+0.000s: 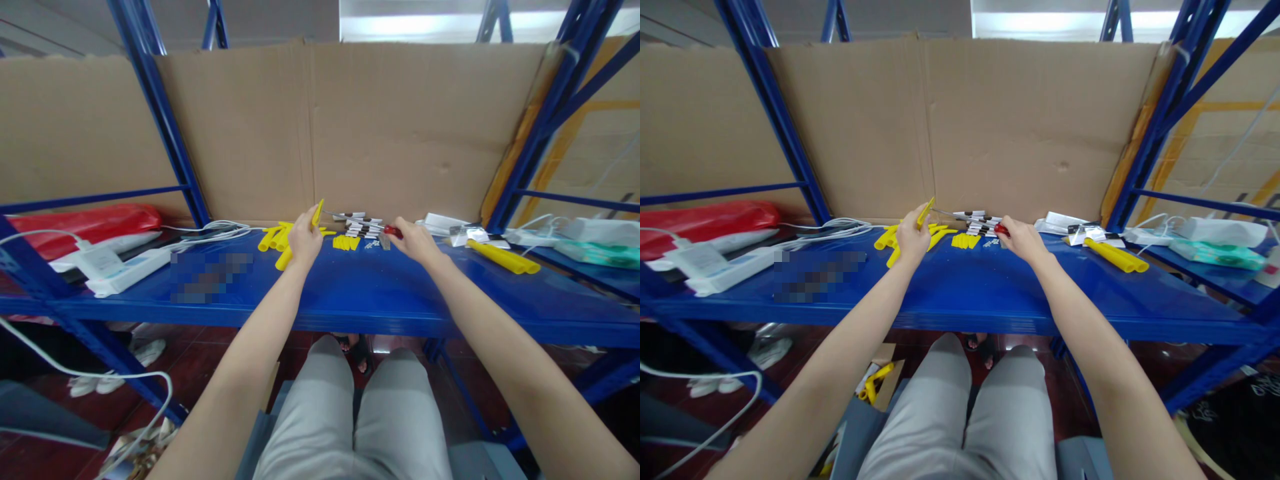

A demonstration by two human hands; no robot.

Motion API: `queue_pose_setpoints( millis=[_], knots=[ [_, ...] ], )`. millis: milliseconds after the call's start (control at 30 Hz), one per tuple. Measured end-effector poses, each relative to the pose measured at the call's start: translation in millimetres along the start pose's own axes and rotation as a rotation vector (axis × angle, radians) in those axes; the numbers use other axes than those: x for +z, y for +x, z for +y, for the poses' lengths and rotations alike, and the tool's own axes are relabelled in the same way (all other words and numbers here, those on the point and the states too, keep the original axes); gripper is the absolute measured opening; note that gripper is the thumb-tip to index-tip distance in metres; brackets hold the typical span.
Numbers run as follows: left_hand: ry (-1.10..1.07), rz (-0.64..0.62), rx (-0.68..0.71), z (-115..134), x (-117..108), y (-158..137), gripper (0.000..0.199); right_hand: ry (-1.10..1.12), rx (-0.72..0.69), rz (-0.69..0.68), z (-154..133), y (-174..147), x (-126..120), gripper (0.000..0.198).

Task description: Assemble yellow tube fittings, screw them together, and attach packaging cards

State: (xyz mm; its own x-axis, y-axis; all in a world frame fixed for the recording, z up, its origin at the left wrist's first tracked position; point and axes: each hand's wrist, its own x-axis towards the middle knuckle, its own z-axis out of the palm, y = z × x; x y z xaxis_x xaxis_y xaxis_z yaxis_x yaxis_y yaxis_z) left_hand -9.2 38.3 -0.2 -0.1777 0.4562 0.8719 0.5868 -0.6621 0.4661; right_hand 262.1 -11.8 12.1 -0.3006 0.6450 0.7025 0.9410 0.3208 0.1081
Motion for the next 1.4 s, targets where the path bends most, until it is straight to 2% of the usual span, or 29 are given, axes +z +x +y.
queue_pose_setpoints(
  millis=[133,333,500,667,867,1033,1200,1400],
  knots=[
    [-0.014,0.007,-0.004,-0.7,-0.8,0.4,0.034,-0.041,-0.039,0.003,-3.1,0.0,-1.6,0.029],
    [-0.029,-0.002,-0.005,0.7,-0.6,0.8,0.032,-0.032,-0.025,0.012,-7.3,1.0,-4.2,0.034],
    [-0.006,0.075,0.029,-2.6,0.7,2.3,0.030,0.010,0.013,-0.008,-6.4,1.2,0.8,0.031],
    [-0.004,0.077,0.027,-3.0,-0.2,3.3,0.031,0.003,-0.012,-0.008,-7.0,1.3,0.9,0.023],
    [-0.056,0.060,-0.014,-1.7,-0.5,3.9,0.033,-0.021,-0.055,-0.056,-12.7,1.1,-2.8,0.030],
    [-0.041,0.082,-0.008,-2.9,0.1,4.1,0.032,-0.004,-0.016,-0.075,-12.2,1.7,-2.3,0.031],
    [-0.025,0.060,-0.020,-2.9,0.0,3.4,0.031,0.003,0.005,-0.048,-8.3,1.5,0.5,0.025],
    [-0.086,0.111,0.023,-6.9,1.8,4.2,0.028,-0.048,-0.083,0.006,-9.1,0.2,3.5,0.031]
  ],
)
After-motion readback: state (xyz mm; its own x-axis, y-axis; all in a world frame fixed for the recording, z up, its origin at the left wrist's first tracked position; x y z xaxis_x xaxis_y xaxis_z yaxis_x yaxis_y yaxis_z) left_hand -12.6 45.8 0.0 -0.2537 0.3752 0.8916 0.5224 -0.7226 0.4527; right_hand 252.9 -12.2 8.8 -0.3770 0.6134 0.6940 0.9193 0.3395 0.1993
